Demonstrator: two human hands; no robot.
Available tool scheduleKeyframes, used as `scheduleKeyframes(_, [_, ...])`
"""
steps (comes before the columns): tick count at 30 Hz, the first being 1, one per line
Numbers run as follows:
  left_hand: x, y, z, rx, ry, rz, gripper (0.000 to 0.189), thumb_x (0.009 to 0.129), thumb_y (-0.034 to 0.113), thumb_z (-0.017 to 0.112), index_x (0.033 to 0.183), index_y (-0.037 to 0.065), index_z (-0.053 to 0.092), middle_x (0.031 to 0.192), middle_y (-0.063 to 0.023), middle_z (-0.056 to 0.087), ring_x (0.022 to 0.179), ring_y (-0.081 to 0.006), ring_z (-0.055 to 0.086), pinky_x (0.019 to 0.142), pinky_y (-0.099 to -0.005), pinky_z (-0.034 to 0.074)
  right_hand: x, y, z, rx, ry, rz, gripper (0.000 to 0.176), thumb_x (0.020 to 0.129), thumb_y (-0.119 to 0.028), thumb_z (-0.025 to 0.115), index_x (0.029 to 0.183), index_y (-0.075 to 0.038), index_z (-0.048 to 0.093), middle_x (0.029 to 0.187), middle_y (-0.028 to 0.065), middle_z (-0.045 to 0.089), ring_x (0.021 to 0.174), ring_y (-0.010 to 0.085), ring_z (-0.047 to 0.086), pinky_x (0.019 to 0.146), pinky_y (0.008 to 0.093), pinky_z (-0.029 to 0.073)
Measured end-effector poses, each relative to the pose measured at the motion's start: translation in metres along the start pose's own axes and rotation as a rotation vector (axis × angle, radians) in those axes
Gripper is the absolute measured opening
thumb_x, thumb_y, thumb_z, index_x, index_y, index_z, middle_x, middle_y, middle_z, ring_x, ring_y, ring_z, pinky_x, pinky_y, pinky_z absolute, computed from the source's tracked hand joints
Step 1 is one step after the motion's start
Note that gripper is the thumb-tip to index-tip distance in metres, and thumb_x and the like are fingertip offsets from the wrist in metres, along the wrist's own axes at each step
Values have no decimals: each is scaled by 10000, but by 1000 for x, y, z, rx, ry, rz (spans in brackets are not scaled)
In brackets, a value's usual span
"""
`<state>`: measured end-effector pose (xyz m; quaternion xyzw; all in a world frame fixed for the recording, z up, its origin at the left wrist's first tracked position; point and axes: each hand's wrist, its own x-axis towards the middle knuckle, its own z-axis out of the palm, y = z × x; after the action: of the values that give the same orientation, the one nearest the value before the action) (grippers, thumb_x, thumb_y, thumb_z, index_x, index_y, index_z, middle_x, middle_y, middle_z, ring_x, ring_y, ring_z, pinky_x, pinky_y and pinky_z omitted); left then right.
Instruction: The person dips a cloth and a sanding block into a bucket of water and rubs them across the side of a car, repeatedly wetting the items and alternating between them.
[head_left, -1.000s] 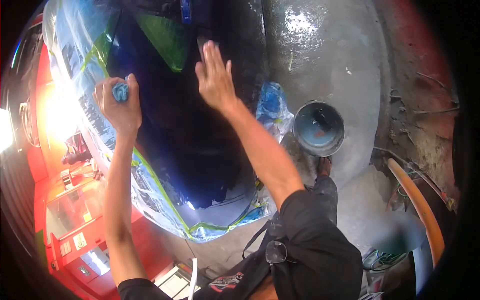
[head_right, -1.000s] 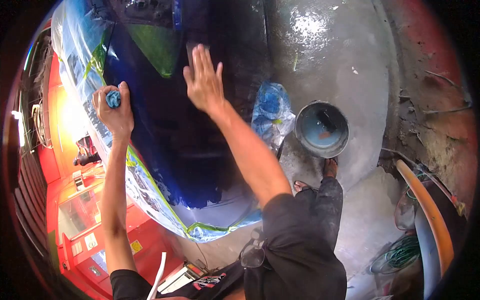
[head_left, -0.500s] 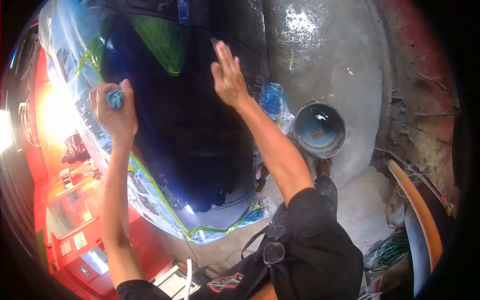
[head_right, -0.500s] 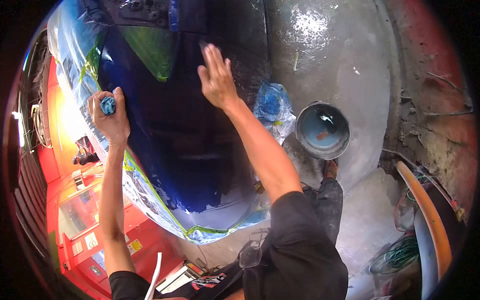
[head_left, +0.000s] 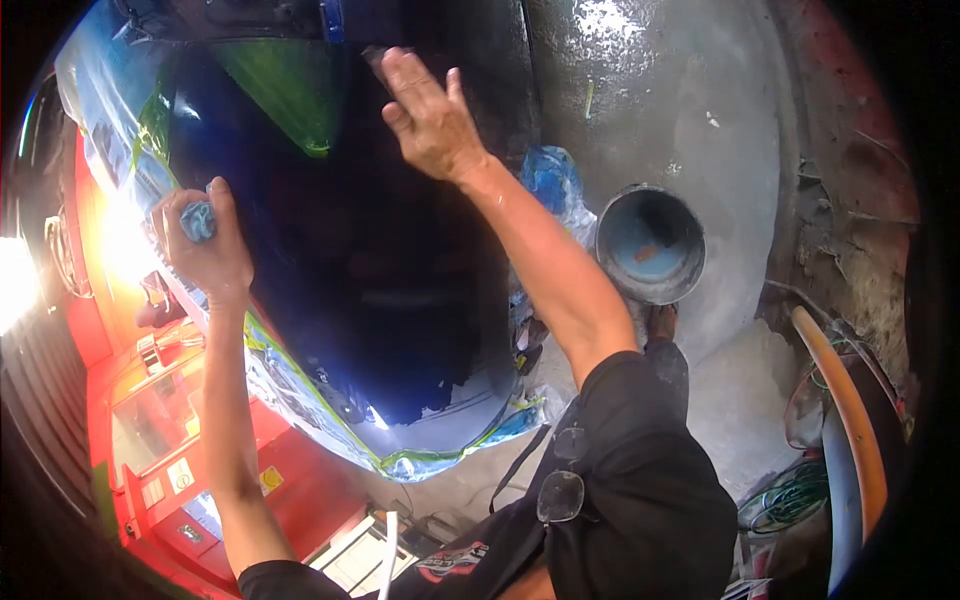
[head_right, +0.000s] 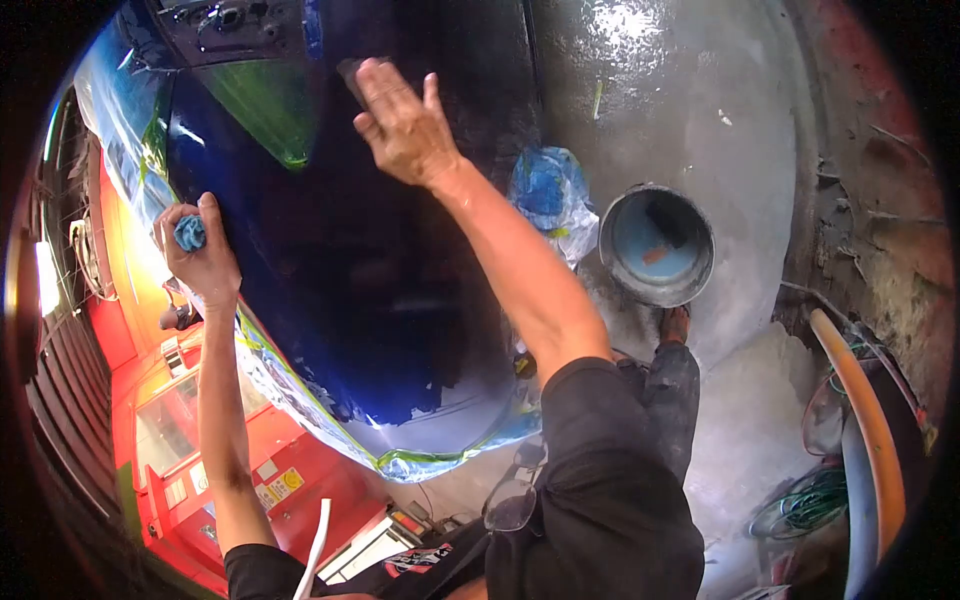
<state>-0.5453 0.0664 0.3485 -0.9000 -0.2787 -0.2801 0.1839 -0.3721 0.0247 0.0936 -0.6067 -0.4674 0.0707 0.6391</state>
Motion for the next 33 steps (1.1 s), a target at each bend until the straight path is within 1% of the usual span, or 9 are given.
scheduleKeyframes(5, [4,8,-2,36,18,-13,219,910,139,830,867,39,640,932,-96,638,937,-263,594,920,-396,453,2,-36,26,98,157,416,635,1096,-305,457,1599,59,329,1691,252,292,1579,415,257,1217,707,220])
scheduleKeyframes(10, [4,6,-1,23,19,-19,195,866,107,840,890,30,663,943,-129,630,946,-313,611,901,-434,474,-155,-114,3,94,4,524,700,1098,-288,445,1649,58,188,1736,252,167,1610,434,151,1230,687,171])
scheduleKeyframes(13, [3,7,0,14,15,-34,189,871,104,833,888,33,658,931,-121,632,939,-306,606,903,-434,469,-109,-86,21,173,126,560,633,1095,-260,432,1610,79,289,1699,316,211,1575,501,207,1211,699,214])
scheduleKeyframes(15, [2,5,-1,19,16,-28,193,875,116,834,888,36,659,928,-116,635,935,-301,607,898,-430,471,-15,-50,24,48,256,349,537,1085,-229,419,1456,157,462,1582,433,330,1462,620,327,1160,711,319])
scheduleKeyframes(16, [2,4,2,34,22,-24,194,876,120,835,889,39,659,930,-116,637,936,-301,608,898,-429,471,14,-14,47,-171,167,303,565,1082,-247,444,1495,139,433,1589,422,334,1497,577,309,1194,694,286])
scheduleKeyframes(17, [2,3,2,51,16,-21,194,877,125,835,889,42,660,932,-116,638,936,-302,609,897,-428,472,31,-22,41,145,280,540,614,1093,-296,436,1568,87,369,1645,377,276,1547,520,254,1229,666,242])
scheduleKeyframes(24, [5,0,1,44,35,5,205,873,133,841,890,46,656,939,-111,641,937,-306,616,898,-435,474,-151,-96,12,123,-37,430,718,1120,-357,378,1646,80,160,1731,286,135,1615,458,90,1229,707,123])
scheduleKeyframes(29, [3,3,0,13,40,5,224,895,130,838,874,24,641,930,-116,633,914,-301,611,880,-424,476,39,-35,24,198,201,518,720,1111,-394,368,1522,197,336,1628,398,285,1540,508,267,1258,577,232])
scheduleKeyframes(33, [8,4,-1,39,34,8,215,874,125,842,882,42,644,932,-115,632,924,-309,608,894,-435,466,-57,-56,18,143,80,441,690,1111,-351,410,1632,68,236,1719,272,200,1593,464,176,1230,683,187])
